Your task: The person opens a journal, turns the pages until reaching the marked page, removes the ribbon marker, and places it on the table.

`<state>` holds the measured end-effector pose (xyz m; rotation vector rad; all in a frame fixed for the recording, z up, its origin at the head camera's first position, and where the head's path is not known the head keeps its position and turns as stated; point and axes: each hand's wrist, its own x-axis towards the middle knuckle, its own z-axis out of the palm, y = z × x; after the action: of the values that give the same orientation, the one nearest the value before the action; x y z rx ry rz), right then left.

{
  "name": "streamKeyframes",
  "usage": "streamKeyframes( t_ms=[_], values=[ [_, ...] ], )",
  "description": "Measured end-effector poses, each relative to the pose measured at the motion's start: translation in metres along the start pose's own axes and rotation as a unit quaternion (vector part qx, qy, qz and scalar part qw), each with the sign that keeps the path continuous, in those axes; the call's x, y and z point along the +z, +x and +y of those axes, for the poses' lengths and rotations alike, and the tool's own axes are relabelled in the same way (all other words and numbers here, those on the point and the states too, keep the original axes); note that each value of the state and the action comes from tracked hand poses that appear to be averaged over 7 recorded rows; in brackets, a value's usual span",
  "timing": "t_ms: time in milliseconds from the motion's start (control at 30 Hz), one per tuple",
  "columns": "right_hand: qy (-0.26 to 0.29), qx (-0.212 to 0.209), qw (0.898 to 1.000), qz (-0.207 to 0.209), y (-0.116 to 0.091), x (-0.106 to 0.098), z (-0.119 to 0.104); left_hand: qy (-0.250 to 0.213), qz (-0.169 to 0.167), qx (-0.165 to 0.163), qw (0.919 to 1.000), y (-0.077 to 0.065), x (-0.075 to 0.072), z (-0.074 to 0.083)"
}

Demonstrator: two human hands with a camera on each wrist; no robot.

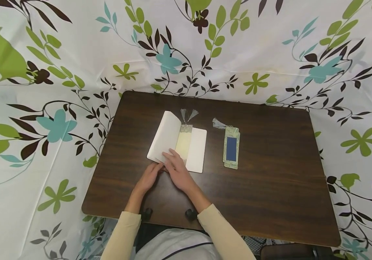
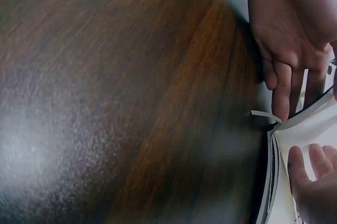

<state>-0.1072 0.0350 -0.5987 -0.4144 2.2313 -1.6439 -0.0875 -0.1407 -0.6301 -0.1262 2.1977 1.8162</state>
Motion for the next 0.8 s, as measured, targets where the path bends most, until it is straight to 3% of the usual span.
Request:
streamKeyframes(
  t_ms=[267,367,467,600,700,800],
  values=[
    [-0.072,-0.002,0.997,-0.019,-0.002,-0.001,-0.002,0.014,0.015,-0.025,0.9995,0.000,-0.002,0.000],
    [-0.087,-0.017,0.996,-0.002,-0.001,-0.004,-0.002,0.015,0.017,-0.032,0.9992,0.000,-0.001,0.000],
    [-0.084,-0.032,0.994,0.057,0.003,-0.012,0.000,0.017,0.004,-0.027,0.9995,0.001,0.000,-0.001],
    [-0.038,-0.030,0.985,0.163,0.009,-0.028,0.001,0.021,-0.003,-0.031,0.9993,0.000,0.001,-0.001],
    [0.018,0.000,0.977,0.213,0.013,-0.040,0.003,0.026,0.001,-0.038,0.9990,0.000,0.002,0.000],
    [0.071,0.059,0.968,0.234,0.015,-0.049,0.008,0.029,0.003,-0.034,0.9990,0.000,0.001,0.000]
  ],
)
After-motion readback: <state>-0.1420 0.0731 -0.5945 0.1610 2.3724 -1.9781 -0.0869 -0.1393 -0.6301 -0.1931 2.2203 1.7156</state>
